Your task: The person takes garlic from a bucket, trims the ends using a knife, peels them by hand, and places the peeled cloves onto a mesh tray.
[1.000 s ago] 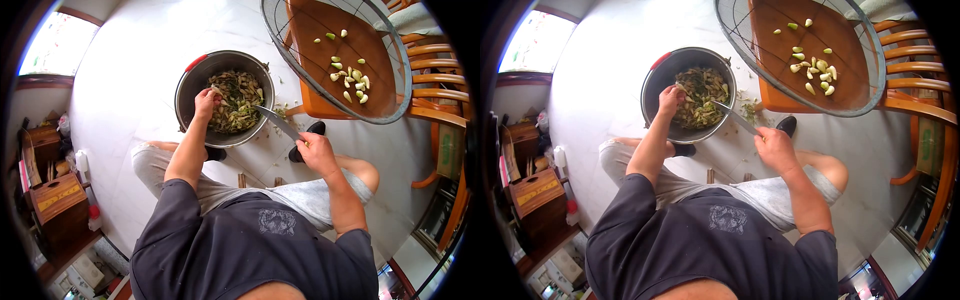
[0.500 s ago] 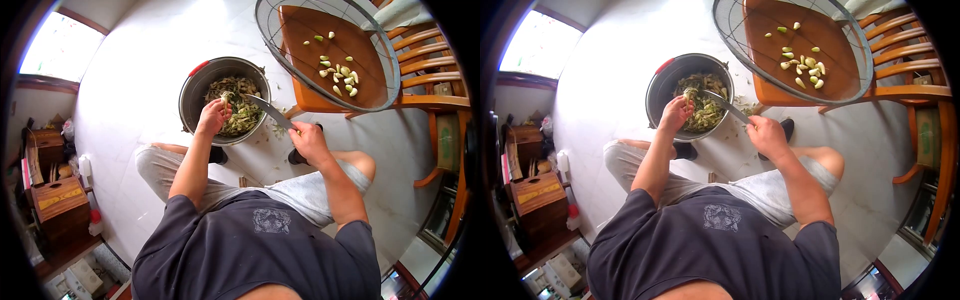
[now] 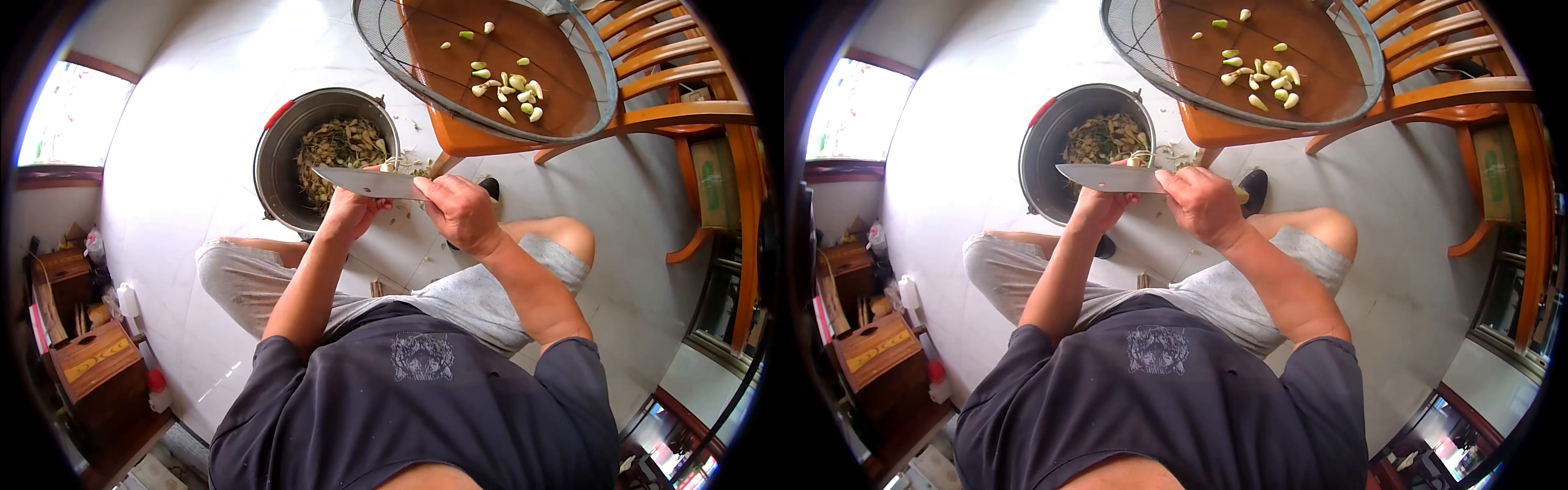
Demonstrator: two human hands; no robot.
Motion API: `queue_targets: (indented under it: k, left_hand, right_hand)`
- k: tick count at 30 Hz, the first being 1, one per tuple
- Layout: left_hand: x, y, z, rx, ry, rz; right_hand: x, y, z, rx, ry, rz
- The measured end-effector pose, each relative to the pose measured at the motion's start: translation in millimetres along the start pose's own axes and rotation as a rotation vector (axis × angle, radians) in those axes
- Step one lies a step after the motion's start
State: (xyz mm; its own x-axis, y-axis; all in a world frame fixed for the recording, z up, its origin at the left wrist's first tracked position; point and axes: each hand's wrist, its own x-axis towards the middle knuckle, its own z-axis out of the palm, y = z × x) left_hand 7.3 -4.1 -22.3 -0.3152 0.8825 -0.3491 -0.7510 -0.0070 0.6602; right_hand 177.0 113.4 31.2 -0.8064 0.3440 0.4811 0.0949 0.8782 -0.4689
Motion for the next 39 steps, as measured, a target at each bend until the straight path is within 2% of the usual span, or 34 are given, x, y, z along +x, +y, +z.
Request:
queue_targets:
  k: [5,7,10,12,16,17,21,22,23,29,32,39]
  left_hand:
    - [-3,17,-1,-0.056,0.072,0.011]
    - [-1,29,-13,-0.025,0.122,0.007]
    - [5,49,-35,-0.239,0.121,-0.094]
    - [2,55,-42,-0.222,0.107,-0.091]
    - [-2,50,-34,-0.014,0.021,-0.025]
    - [-4,44,-28,0.034,0.093,0.001]
    - [-3,21,-14,0.002,0.027,-0.047]
    - [-4,17,-13,-0.017,-0.047,-0.031]
    - [-5,13,-11,-0.035,-0.121,-0.015]
    - [-5,6,3,-0.025,-0.078,-0.016]
    - [-4,3,0,-0.071,-0.145,-0.049]
    - [-7,8,12,0.064,-0.033,-0.034]
  right_hand:
    - [2,-2,2,0.06,-0.035,0.059]
    - [5,-1,3,0.15,-0.008,0.169]
    - [9,3,4,0.216,0.029,0.268]
    - [11,5,2,0.223,0.038,0.301]
    - [12,4,6,0.171,0.045,0.136]
    - [12,4,6,0.14,0.034,0.066]
    - [13,-3,1,0.033,0.034,-0.072]
    - [13,-2,2,0.011,0.036,-0.096]
    - [13,-2,0,-0.007,0.023,-0.094]
    - [6,0,-1,-0.051,0.015,-0.069]
    - [4,1,0,-0.035,0.059,-0.071]
    - [2,2,-1,-0.017,0.09,-0.066]
